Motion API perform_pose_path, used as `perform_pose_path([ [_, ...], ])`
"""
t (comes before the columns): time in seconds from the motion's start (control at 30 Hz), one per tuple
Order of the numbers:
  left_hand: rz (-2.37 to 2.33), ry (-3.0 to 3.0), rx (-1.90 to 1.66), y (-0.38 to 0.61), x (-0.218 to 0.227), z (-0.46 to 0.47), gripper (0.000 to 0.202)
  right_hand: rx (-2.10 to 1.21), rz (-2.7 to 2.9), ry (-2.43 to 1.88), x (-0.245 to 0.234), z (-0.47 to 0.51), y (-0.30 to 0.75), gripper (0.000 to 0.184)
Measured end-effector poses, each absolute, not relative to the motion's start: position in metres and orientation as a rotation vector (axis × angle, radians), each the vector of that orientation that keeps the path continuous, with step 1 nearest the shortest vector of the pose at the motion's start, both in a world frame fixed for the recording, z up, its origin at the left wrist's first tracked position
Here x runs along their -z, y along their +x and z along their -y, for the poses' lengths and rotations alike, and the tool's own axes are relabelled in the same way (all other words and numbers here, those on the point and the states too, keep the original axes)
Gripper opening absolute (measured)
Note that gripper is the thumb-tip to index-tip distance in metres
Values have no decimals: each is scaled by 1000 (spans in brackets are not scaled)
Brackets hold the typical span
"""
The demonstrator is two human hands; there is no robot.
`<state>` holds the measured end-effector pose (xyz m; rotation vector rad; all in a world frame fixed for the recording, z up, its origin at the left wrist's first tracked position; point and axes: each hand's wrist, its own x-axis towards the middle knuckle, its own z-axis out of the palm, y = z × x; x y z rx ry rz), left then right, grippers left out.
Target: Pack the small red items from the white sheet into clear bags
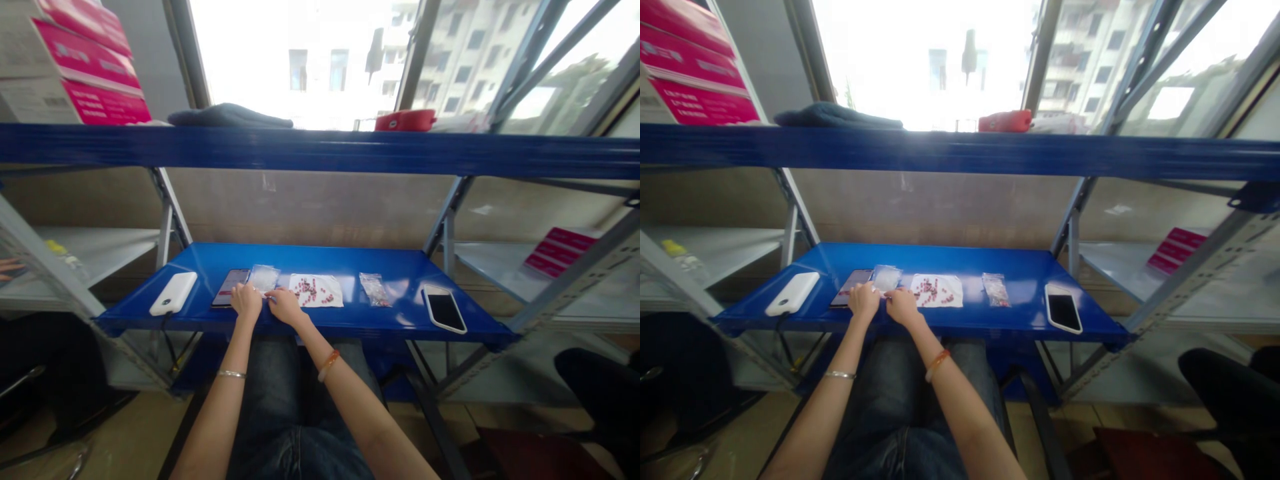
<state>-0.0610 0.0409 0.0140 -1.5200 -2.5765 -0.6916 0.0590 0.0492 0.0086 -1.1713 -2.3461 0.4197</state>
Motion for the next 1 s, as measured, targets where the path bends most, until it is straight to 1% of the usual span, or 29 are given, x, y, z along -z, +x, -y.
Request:
perform_pose_path([
  [0.1,2530,-1396,839,-55,-12,-41,41,-517,2277,-1108,-9,-52,66,29],
  [0.2,2398,-1225,1116,-44,-14,-41,50,-607,2159,-1088,-13,-62,86,30],
  [0.27,2299,-1188,1285,-32,-18,-40,47,-615,2029,-1188,-17,-71,111,32],
  [0.33,2226,-1225,1407,-17,-23,-40,42,-525,1863,-1320,-22,-77,145,33],
  [0.47,2101,-1486,1534,31,-26,-38,38,-193,1462,-1599,-19,-71,217,37],
  [0.6,1927,-1929,1541,98,-17,-29,35,-45,1098,-1787,5,-45,261,40],
  [0.7,1672,-2415,1414,145,-4,-22,35,-24,1119,-1853,28,-31,273,40],
  [0.8,1524,-2716,1341,175,8,-21,36,-9,1224,-1850,44,-27,275,41],
  [0.9,1592,-2787,1455,185,15,-26,37,28,1222,-1777,51,-28,275,38],
  [1.0,1747,-2746,1714,183,18,-35,42,64,1158,-1710,53,-27,272,35],
])
